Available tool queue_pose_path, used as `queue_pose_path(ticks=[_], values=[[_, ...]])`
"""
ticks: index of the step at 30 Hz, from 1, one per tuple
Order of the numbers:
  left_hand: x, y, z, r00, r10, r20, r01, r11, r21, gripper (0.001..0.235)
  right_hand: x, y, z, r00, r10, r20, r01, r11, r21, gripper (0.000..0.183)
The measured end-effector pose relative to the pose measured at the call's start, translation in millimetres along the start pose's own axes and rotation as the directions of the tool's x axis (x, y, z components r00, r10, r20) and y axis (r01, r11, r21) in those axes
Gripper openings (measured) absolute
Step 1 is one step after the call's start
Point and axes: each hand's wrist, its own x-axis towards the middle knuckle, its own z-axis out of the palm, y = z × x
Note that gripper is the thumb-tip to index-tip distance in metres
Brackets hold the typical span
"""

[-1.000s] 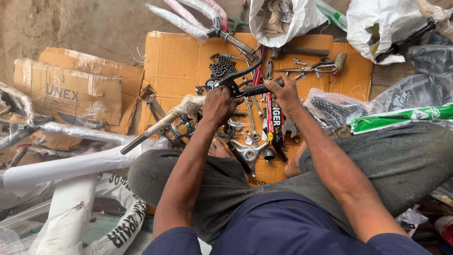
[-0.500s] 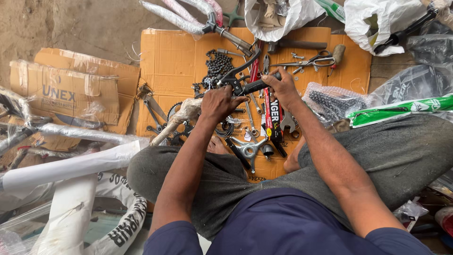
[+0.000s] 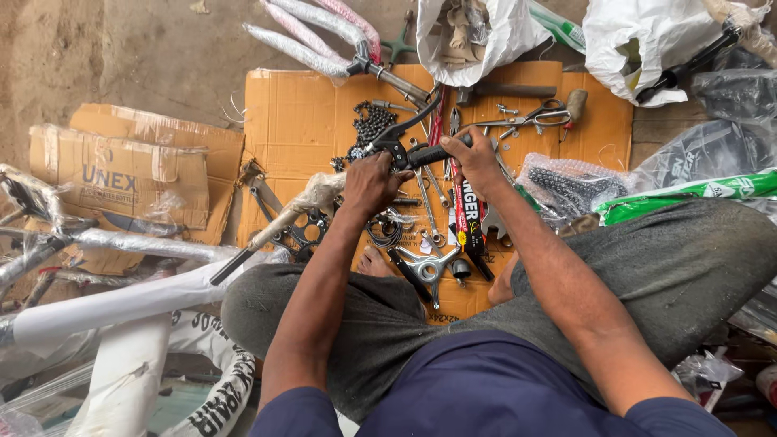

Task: The person sits on the floor and assembles a bicycle handlebar by attaching grips and brake levers. They use a hammer to tap the grips into place and a wrench to tighten the bolts on the brake levers.

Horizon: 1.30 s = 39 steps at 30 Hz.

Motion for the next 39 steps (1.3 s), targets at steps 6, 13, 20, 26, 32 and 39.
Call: queue_pose_path(ticks=[6,13,20,26,32,39], values=[[12,4,-14,0.975,-0.18,0.134,0.203,0.961,-0.187,0.053,6,-5,-9,0.999,0.027,0.047,-0.022,0.993,-0.116,0.049],[13,14,33,0.996,-0.085,0.006,0.085,0.978,-0.19,0.042,27,13,-48,0.961,0.224,-0.161,-0.208,0.972,0.111,0.041],[19,-6,49,0.966,-0.257,-0.014,0.253,0.96,-0.115,0.033,23,115,-125,0.876,0.152,-0.458,-0.35,0.854,-0.384,0.027],[2,-7,60,0.981,-0.154,-0.115,0.124,0.963,-0.239,0.029,-1,143,-94,0.971,0.173,-0.166,-0.233,0.517,-0.823,0.019],[-14,-8,51,0.935,-0.202,-0.292,0.112,0.948,-0.298,0.028,4,164,-137,0.984,0.003,-0.179,-0.177,0.194,-0.965,0.03],[17,-17,12,0.813,-0.545,0.205,0.546,0.59,-0.595,0.06,-2,189,-137,0.96,-0.036,-0.279,-0.266,0.207,-0.942,0.054]])
